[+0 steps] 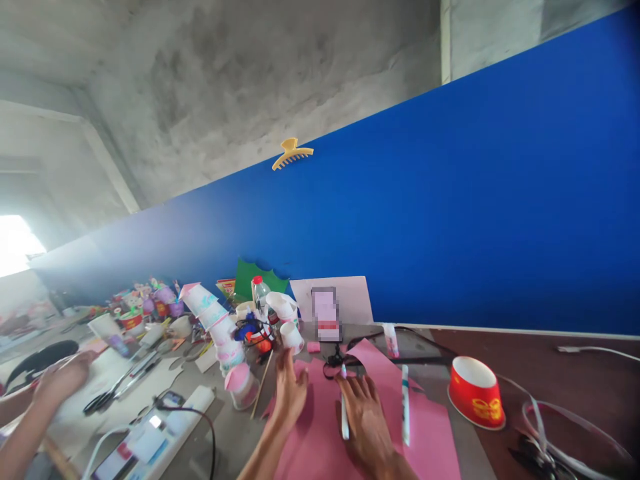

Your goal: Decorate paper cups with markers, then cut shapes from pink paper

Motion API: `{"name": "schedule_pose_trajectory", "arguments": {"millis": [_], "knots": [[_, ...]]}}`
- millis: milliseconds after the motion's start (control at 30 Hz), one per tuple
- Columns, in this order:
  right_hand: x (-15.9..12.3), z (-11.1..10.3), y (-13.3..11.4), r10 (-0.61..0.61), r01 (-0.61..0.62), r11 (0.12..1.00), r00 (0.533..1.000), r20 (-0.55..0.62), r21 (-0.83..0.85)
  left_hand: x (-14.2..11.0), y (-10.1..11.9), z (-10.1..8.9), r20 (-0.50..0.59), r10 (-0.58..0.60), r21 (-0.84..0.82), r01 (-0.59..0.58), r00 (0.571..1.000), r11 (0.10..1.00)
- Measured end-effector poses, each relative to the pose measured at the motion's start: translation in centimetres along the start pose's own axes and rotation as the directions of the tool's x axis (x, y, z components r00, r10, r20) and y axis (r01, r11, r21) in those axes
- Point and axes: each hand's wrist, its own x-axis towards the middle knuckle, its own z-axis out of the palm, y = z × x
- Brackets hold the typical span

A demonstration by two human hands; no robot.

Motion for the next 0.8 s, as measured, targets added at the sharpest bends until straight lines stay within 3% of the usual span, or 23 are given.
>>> {"name": "schedule_pose_trajectory", "arguments": {"millis": [133,233,267,333,400,500,667,800], "knots": [[0.0,0.0,0.1,0.004,-0.004,1.0,1.0,-0.005,-0.013,-3.1,0.6,-1.0,0.246,0.08,0.054,-0.096,0.966,0.994],[0.0,-0.1,0.4,-0.01,0.01,0.999,1.0,-0.002,-0.041,-4.6,1.9,-2.1,0.35,0.08,0.12,-0.129,0.933,0.984],[0.0,-0.1,0.5,-0.013,0.012,0.999,1.0,-0.005,-0.052,-4.9,2.4,-2.5,0.372,0.066,0.164,-0.136,0.926,0.977],[-0.1,0.1,0.8,-0.014,0.013,0.998,1.0,-0.005,-0.064,-5.1,3.6,-3.5,0.488,-0.026,0.389,-0.191,0.873,0.901],[-0.2,0.3,1.1,-0.015,0.015,0.998,1.0,0.01,-0.061,-5.3,4.5,-4.3,0.549,-0.152,0.504,-0.181,0.822,0.844],[-0.4,0.6,1.3,-0.012,0.014,0.998,0.999,0.037,-0.054,-5.6,4.8,-5.2,0.574,-0.253,0.56,-0.148,0.779,0.815],[-0.5,0.5,1.6,-0.028,0.032,0.999,0.994,0.108,-0.039,-6.4,3.8,-6.0,0.609,-0.205,0.462,-0.132,0.766,0.877],[-0.3,0.0,1.5,-0.004,0.008,1.0,0.988,0.154,-0.021,-6.4,2.8,-6.7,0.538,-0.2,0.426,-0.059,0.819,0.903]]}}
